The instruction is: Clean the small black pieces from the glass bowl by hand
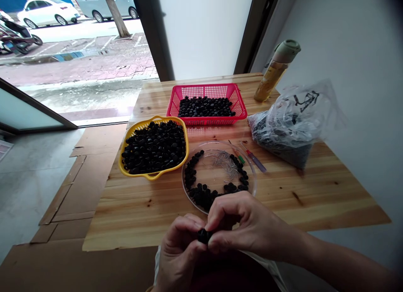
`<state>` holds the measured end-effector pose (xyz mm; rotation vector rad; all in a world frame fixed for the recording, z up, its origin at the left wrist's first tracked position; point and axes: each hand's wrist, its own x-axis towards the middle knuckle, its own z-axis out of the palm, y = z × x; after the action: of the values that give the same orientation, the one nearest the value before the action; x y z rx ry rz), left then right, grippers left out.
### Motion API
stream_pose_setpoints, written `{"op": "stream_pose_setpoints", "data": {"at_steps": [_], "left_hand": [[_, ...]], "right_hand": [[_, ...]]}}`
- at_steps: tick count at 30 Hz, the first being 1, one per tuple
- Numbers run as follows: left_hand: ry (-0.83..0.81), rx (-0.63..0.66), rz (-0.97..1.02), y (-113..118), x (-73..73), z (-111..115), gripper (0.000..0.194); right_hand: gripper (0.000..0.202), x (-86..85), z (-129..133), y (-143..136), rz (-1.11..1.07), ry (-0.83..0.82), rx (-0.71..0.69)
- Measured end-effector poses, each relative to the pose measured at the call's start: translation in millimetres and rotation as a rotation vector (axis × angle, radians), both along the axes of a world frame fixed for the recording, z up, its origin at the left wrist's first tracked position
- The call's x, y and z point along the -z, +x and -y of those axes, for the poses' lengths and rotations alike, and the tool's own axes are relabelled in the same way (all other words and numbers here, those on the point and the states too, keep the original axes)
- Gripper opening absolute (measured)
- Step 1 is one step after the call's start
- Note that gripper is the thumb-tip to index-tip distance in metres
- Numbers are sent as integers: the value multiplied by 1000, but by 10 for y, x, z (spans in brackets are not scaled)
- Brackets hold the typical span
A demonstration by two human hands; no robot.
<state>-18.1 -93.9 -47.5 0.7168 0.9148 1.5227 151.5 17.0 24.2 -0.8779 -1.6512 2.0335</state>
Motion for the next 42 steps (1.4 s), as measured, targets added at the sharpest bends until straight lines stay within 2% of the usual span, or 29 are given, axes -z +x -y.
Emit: {"op": "stream_pose_setpoints", "data": {"at_steps": [5,15,17,22,24,29,42], "left_hand": [[31,-42,-64,-5,4,12,12],[113,-76,-204,-62,-33,-26,13],[122,-79,-218,-71,-15,-11,14],[120,-58,-168,-76,6,24,16],[119,-29,-141,-72,2,19,15],[141,34,-119,-69,-5,11,17],[61,5,36,40,39,27,16]], "right_hand": [[18,-31,2,-19,57,-34,-15],[12,-45,-42,-32,70,136,-52],[13,-14,-42,-42,64,62,-44],[35,106,-83,-79,-12,-506,-115],[42,145,-120,-94,-46,-621,-180],[54,160,-179,-114,-111,-667,-251],[43,118,-221,-122,-31,-650,-259]]}}
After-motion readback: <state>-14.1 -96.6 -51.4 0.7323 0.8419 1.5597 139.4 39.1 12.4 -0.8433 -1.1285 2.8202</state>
